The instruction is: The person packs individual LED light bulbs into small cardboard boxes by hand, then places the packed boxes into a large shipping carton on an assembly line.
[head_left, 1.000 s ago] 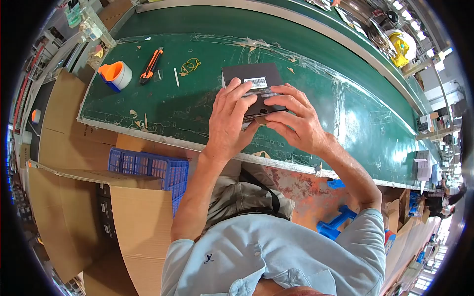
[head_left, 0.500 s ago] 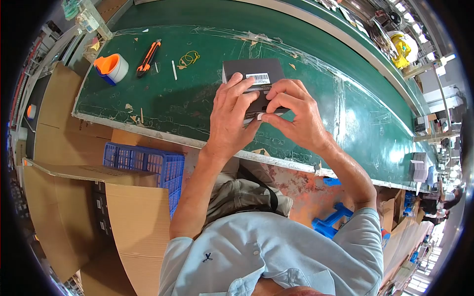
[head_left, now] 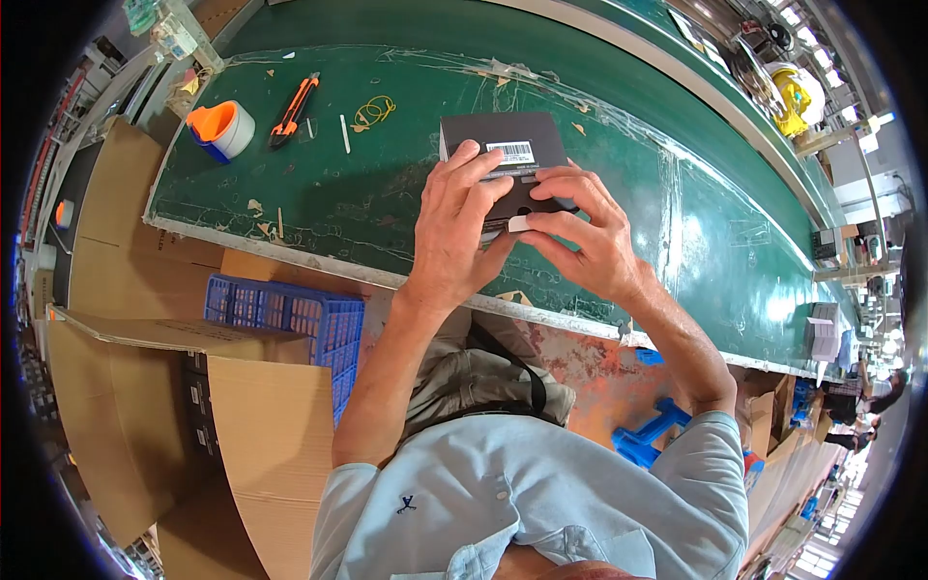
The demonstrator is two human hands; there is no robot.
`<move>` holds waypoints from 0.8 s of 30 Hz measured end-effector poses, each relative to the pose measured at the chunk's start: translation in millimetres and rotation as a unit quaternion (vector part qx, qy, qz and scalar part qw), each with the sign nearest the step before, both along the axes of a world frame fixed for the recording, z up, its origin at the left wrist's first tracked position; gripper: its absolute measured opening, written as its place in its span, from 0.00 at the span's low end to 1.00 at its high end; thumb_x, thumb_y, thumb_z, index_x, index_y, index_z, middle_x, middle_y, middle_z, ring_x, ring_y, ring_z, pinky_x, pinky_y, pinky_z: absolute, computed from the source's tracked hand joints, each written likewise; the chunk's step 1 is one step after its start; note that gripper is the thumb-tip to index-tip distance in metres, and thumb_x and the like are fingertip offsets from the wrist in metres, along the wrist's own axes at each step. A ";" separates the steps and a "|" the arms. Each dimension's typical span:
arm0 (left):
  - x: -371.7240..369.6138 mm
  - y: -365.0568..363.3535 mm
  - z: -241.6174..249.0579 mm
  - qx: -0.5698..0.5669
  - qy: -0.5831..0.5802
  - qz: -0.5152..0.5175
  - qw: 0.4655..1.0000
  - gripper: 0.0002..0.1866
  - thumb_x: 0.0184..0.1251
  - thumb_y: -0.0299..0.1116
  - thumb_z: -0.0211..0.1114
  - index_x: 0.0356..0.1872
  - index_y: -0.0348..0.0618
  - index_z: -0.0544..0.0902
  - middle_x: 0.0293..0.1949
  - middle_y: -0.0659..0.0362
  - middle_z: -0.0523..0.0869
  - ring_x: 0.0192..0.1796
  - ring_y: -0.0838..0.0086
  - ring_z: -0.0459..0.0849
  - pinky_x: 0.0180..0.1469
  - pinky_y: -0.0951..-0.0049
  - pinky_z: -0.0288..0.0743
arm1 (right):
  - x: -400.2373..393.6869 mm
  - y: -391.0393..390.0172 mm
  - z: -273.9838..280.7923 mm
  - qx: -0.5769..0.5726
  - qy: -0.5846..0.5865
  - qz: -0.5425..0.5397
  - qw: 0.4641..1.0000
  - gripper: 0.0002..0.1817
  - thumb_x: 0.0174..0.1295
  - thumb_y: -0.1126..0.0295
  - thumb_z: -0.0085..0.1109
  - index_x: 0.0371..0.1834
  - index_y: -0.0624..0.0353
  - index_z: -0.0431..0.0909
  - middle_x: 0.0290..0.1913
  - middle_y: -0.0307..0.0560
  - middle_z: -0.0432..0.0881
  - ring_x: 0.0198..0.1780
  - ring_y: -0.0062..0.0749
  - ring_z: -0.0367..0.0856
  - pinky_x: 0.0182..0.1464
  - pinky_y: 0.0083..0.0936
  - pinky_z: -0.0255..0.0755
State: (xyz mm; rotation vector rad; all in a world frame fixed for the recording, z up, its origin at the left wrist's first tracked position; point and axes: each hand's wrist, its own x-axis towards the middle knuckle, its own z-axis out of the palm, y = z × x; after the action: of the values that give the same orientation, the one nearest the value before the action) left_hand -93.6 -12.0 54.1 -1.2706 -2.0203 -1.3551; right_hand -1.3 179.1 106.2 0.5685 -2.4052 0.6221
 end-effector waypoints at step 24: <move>-5.6 -9.5 72.1 -0.294 0.027 0.028 0.955 0.29 0.56 0.44 0.82 0.55 0.45 0.82 0.69 0.54 0.80 0.77 0.52 0.74 0.80 0.36 0.61 | 20.1 29.6 -15.6 -0.107 0.028 -0.114 0.987 0.11 0.59 0.77 0.79 0.41 0.62 0.84 0.45 0.47 0.85 0.45 0.39 0.83 0.48 0.34 0.79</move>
State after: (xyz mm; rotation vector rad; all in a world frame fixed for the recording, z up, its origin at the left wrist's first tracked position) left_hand -99.3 -21.4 126.2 -1.4415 -2.4981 -0.6919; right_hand 18.9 208.7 90.7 0.2149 -2.2715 0.7409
